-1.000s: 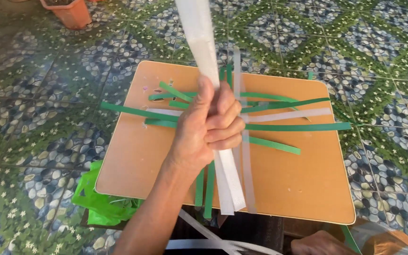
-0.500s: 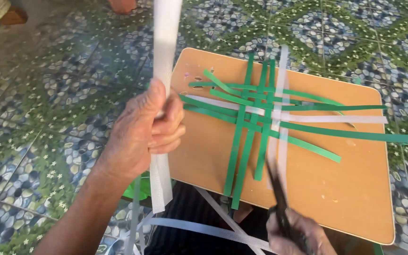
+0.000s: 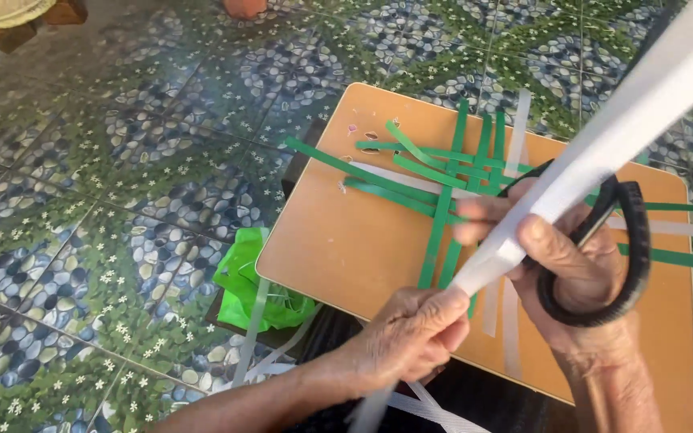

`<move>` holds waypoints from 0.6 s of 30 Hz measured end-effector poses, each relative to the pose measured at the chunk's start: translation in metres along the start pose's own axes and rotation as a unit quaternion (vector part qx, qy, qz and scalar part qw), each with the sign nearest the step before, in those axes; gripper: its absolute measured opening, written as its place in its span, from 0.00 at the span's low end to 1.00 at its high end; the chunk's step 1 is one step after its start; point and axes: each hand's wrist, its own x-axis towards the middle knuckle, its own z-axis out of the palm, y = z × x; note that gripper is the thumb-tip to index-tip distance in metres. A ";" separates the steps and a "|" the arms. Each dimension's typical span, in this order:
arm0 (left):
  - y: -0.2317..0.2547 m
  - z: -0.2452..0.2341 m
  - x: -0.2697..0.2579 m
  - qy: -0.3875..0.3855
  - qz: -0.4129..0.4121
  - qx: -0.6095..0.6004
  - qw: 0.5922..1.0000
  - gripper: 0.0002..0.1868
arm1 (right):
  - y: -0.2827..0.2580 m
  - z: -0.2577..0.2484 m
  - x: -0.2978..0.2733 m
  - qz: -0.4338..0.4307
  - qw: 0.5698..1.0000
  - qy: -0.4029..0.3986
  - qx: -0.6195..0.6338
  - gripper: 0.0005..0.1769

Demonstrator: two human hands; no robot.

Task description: The person cuts long white straps into shorter pieces using scissors and then weaves them into a grid of green straps laid on a table. The person alternates the white straps over and under the green ones to form a woven pattern.

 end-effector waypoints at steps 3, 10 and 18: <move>0.001 0.005 0.007 0.014 -0.085 -0.039 0.996 0.28 | -0.006 -0.004 0.007 -0.002 0.996 -0.087 0.012 0.20; -0.002 0.005 0.023 0.021 -0.126 -0.037 0.991 0.28 | 0.001 -0.012 0.017 0.000 0.989 0.129 -0.066 0.05; 0.013 -0.038 0.041 0.029 -0.081 0.069 0.994 0.21 | -0.012 -0.055 0.021 -0.028 0.994 0.102 0.035 0.08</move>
